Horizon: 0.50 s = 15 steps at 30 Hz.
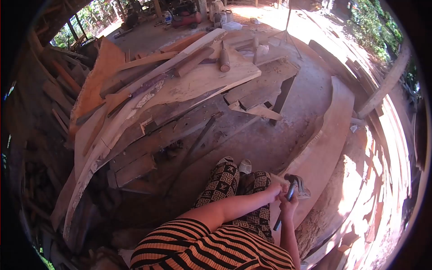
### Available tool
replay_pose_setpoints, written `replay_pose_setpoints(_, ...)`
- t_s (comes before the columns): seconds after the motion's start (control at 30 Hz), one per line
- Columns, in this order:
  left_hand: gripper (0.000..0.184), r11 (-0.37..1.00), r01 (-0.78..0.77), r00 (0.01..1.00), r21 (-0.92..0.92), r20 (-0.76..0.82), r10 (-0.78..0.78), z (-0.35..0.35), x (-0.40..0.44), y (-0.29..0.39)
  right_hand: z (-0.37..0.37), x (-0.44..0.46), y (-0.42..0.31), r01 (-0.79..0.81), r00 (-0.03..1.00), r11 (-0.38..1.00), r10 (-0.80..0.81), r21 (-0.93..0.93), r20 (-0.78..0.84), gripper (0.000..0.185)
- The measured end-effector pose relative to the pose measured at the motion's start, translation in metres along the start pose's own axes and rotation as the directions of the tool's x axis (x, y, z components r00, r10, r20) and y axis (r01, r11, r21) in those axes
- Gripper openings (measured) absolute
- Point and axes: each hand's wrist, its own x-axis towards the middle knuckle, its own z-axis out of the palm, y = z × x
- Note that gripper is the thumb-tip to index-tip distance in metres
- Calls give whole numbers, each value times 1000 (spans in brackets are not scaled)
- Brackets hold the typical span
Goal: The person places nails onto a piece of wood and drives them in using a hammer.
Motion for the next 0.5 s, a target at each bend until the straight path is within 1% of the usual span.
replay_pose_setpoints(0.03, 19, 1000, -8, 1000, -8, -1, 8, -4, 7, -5, 1, 1, 4, -24, 999, 1000, 24, -8, 30, 12)
replay_pose_setpoints(0.1, 15, 990, -129, 990, 58, 70, 125, -11, 11, -9, 4, -1, 6, -14, 999, 1000, 14, -11, 51, 11)
replay_pose_setpoints(0.13, 15, 990, -131, 989, 57, 69, 127, -11, 10, -9, 5, -2, 6, -7, 998, 1000, 8, -13, 64, 11)
replay_pose_setpoints(0.2, 12, 994, -89, 995, 69, 58, 85, -9, 6, -8, 6, -1, 5, 0, 998, 1000, 2, -23, 65, 11)
replay_pose_setpoints(0.23, 12, 993, -92, 994, 68, 59, 88, -7, 4, -7, 6, 0, 4, 6, 998, 999, -4, -33, 66, 12)
replay_pose_setpoints(0.3, 13, 997, -35, 993, 73, 118, 26, -5, -2, -3, 6, 4, 7, 10, 999, 999, -9, -41, 42, 11)
replay_pose_setpoints(0.33, 13, 997, -37, 993, 72, 117, 29, -5, -5, 0, 6, 6, 8, 13, 1000, 999, -12, -49, 15, 10)
replay_pose_setpoints(0.4, 17, 995, 51, 983, 84, 169, -64, -5, -8, 5, 4, 7, 5, 22, 1000, 999, -22, -33, 2, 11)
replay_pose_setpoints(0.43, 17, 995, 48, 984, 82, 167, -61, -4, -10, 6, 4, 8, 3, 31, 999, 999, -31, -16, -12, 11)
replay_pose_setpoints(0.5, 15, 993, 89, 973, 72, 206, -102, -4, -11, 6, -4, 13, 11, 27, 1000, 999, -27, -23, 6, 12)
